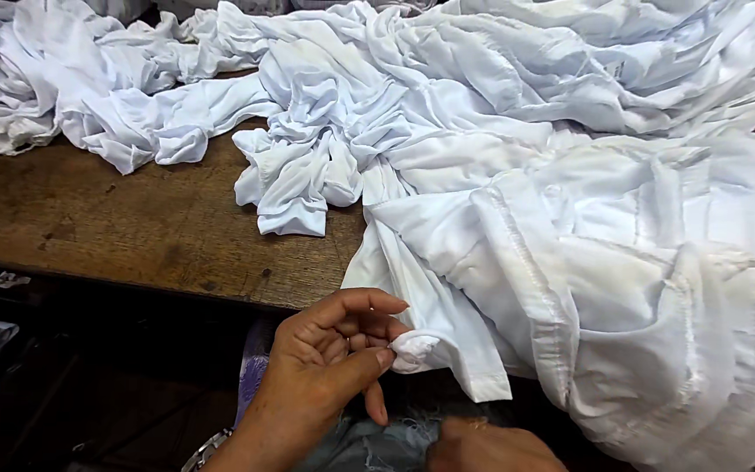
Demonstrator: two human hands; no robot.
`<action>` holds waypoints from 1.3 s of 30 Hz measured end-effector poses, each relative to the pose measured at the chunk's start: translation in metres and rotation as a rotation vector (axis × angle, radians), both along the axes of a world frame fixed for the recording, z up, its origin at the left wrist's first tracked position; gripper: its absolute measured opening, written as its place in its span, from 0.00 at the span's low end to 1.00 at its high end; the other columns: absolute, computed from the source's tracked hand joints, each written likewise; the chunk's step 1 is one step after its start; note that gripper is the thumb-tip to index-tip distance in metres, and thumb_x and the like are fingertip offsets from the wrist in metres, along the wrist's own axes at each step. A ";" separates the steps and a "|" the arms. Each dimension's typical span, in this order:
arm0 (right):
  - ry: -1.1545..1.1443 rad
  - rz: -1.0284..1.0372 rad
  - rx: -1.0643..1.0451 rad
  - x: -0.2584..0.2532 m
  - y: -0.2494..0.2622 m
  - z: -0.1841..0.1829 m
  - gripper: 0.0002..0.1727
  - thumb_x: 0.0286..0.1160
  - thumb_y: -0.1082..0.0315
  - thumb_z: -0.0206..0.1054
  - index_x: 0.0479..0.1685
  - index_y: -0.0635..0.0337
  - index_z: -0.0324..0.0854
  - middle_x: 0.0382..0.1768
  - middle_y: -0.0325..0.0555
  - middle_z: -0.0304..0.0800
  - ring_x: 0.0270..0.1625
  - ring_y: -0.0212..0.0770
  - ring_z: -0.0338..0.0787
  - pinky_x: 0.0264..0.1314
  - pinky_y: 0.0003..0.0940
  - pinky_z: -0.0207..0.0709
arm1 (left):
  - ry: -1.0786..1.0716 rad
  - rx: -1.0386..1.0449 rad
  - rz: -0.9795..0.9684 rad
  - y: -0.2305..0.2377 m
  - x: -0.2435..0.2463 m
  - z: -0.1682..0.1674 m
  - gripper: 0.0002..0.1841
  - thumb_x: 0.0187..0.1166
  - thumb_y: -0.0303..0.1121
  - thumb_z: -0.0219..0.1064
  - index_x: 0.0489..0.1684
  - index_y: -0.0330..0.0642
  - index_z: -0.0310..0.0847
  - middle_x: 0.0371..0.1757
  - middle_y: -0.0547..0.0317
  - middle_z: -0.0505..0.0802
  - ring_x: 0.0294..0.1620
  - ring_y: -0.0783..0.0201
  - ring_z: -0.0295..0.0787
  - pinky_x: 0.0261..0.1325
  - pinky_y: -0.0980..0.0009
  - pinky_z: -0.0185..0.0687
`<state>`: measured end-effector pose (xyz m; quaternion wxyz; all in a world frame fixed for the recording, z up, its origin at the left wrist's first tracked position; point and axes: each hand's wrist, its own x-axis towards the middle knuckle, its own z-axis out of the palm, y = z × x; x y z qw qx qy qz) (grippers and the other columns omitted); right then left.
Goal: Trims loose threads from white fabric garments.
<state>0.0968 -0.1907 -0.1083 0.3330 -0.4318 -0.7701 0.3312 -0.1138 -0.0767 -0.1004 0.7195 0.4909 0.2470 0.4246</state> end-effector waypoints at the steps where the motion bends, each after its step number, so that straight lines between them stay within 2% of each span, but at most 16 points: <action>1: -0.030 -0.095 0.027 0.002 0.000 0.004 0.32 0.86 0.42 0.56 0.48 0.68 0.85 0.36 0.56 0.89 0.38 0.47 0.88 0.37 0.42 0.81 | -0.013 0.023 0.008 -0.001 0.000 0.001 0.17 0.74 0.15 0.69 0.59 0.36 0.85 0.48 0.41 0.90 0.23 0.63 0.87 0.20 0.72 0.86; 2: -0.080 -0.189 0.068 0.004 0.001 0.008 0.35 0.89 0.40 0.50 0.55 0.68 0.85 0.39 0.57 0.89 0.40 0.46 0.87 0.39 0.40 0.81 | -0.017 0.049 0.021 -0.002 0.001 0.002 0.13 0.74 0.15 0.69 0.54 0.35 0.87 0.48 0.41 0.91 0.22 0.63 0.87 0.19 0.72 0.87; 3: -0.153 -0.278 0.122 0.007 0.002 0.011 0.34 0.92 0.43 0.45 0.60 0.67 0.84 0.40 0.56 0.88 0.40 0.45 0.87 0.39 0.38 0.80 | -0.015 0.070 0.035 -0.004 0.002 0.003 0.10 0.74 0.16 0.70 0.49 0.33 0.89 0.49 0.41 0.92 0.21 0.63 0.87 0.19 0.71 0.87; 5: -0.301 -0.414 0.258 0.011 0.006 0.013 0.27 0.93 0.53 0.46 0.63 0.65 0.84 0.36 0.54 0.86 0.37 0.44 0.84 0.36 0.36 0.76 | 0.004 0.071 0.055 -0.007 0.003 0.006 0.07 0.74 0.18 0.71 0.44 0.33 0.92 0.50 0.43 0.93 0.21 0.65 0.86 0.18 0.73 0.87; 8: -0.443 -0.478 0.418 0.016 0.009 0.013 0.25 0.92 0.54 0.49 0.64 0.63 0.84 0.34 0.52 0.83 0.35 0.45 0.82 0.33 0.36 0.72 | -0.004 -0.037 0.051 -0.010 0.007 0.011 0.11 0.74 0.17 0.71 0.50 0.33 0.92 0.44 0.44 0.93 0.17 0.69 0.82 0.16 0.75 0.83; 11: -0.465 -0.505 0.497 0.018 0.013 0.010 0.26 0.92 0.52 0.49 0.64 0.63 0.84 0.32 0.51 0.83 0.33 0.45 0.81 0.33 0.36 0.71 | -0.031 -0.134 0.047 -0.010 0.009 0.013 0.12 0.72 0.17 0.71 0.52 0.33 0.92 0.40 0.43 0.94 0.14 0.71 0.81 0.15 0.78 0.81; 17: -0.497 -0.535 0.610 0.016 0.025 0.007 0.22 0.91 0.54 0.53 0.60 0.61 0.86 0.31 0.49 0.83 0.30 0.44 0.79 0.30 0.36 0.68 | -0.050 -0.244 0.110 -0.014 0.014 0.019 0.15 0.66 0.14 0.74 0.51 0.32 0.87 0.46 0.39 0.93 0.17 0.66 0.87 0.15 0.74 0.85; 19: -0.467 -0.524 0.589 0.019 0.029 0.007 0.22 0.91 0.55 0.52 0.56 0.61 0.87 0.30 0.49 0.84 0.30 0.43 0.81 0.29 0.37 0.70 | -0.053 -0.259 0.130 -0.015 0.015 0.019 0.16 0.65 0.13 0.75 0.51 0.32 0.86 0.45 0.39 0.92 0.18 0.65 0.87 0.15 0.73 0.85; 21: -0.328 -0.510 0.503 0.023 0.032 0.009 0.22 0.94 0.56 0.49 0.53 0.61 0.86 0.32 0.48 0.87 0.33 0.39 0.85 0.33 0.34 0.76 | -0.037 -0.233 0.146 -0.016 0.016 0.018 0.18 0.65 0.14 0.75 0.53 0.34 0.85 0.46 0.38 0.93 0.20 0.63 0.89 0.16 0.72 0.86; 23: -0.089 -0.484 0.358 0.026 0.034 0.012 0.24 0.96 0.51 0.46 0.56 0.59 0.83 0.34 0.43 0.85 0.32 0.29 0.81 0.34 0.26 0.75 | -0.005 -0.131 0.160 -0.018 0.018 0.016 0.19 0.66 0.14 0.76 0.56 0.36 0.83 0.48 0.39 0.93 0.21 0.60 0.91 0.18 0.70 0.89; 24: 0.022 -0.461 0.277 0.026 0.034 0.015 0.25 0.95 0.47 0.47 0.62 0.56 0.82 0.35 0.38 0.83 0.30 0.25 0.78 0.32 0.22 0.73 | 0.006 -0.063 0.165 -0.019 0.018 0.014 0.21 0.66 0.15 0.76 0.58 0.37 0.82 0.47 0.40 0.93 0.23 0.58 0.92 0.19 0.68 0.90; 26: 0.147 -0.404 0.141 0.025 0.036 0.023 0.27 0.88 0.44 0.58 0.75 0.51 0.77 0.36 0.32 0.82 0.30 0.21 0.75 0.29 0.17 0.71 | 0.012 0.038 0.169 -0.020 0.018 0.013 0.24 0.68 0.15 0.75 0.63 0.38 0.81 0.46 0.42 0.94 0.25 0.58 0.93 0.20 0.68 0.91; 28: 0.211 -0.357 0.055 0.020 0.041 0.026 0.30 0.79 0.54 0.71 0.80 0.51 0.76 0.37 0.31 0.86 0.30 0.21 0.76 0.29 0.17 0.71 | 0.009 0.092 0.173 -0.020 0.017 0.012 0.28 0.68 0.15 0.75 0.70 0.40 0.80 0.44 0.43 0.95 0.25 0.58 0.93 0.21 0.70 0.91; 31: 0.319 -0.295 0.019 0.011 0.049 0.019 0.22 0.75 0.64 0.75 0.68 0.56 0.84 0.38 0.35 0.90 0.30 0.24 0.82 0.30 0.17 0.79 | 0.009 0.132 0.190 -0.020 0.015 0.009 0.32 0.67 0.16 0.77 0.74 0.43 0.79 0.42 0.44 0.95 0.24 0.60 0.92 0.20 0.72 0.90; 34: 0.399 -0.272 0.010 0.005 0.053 0.011 0.12 0.74 0.67 0.76 0.52 0.58 0.87 0.37 0.36 0.91 0.31 0.27 0.86 0.32 0.20 0.83 | 0.009 0.156 0.221 -0.020 0.012 0.003 0.32 0.67 0.17 0.78 0.75 0.44 0.80 0.42 0.44 0.95 0.24 0.61 0.91 0.20 0.74 0.88; 39: 0.438 -0.280 0.035 0.004 0.050 -0.001 0.08 0.70 0.71 0.77 0.46 0.60 0.89 0.37 0.40 0.92 0.35 0.30 0.89 0.37 0.23 0.87 | -0.063 0.198 0.239 -0.022 0.004 -0.006 0.31 0.69 0.19 0.76 0.76 0.43 0.80 0.43 0.41 0.95 0.36 0.59 0.94 0.37 0.71 0.91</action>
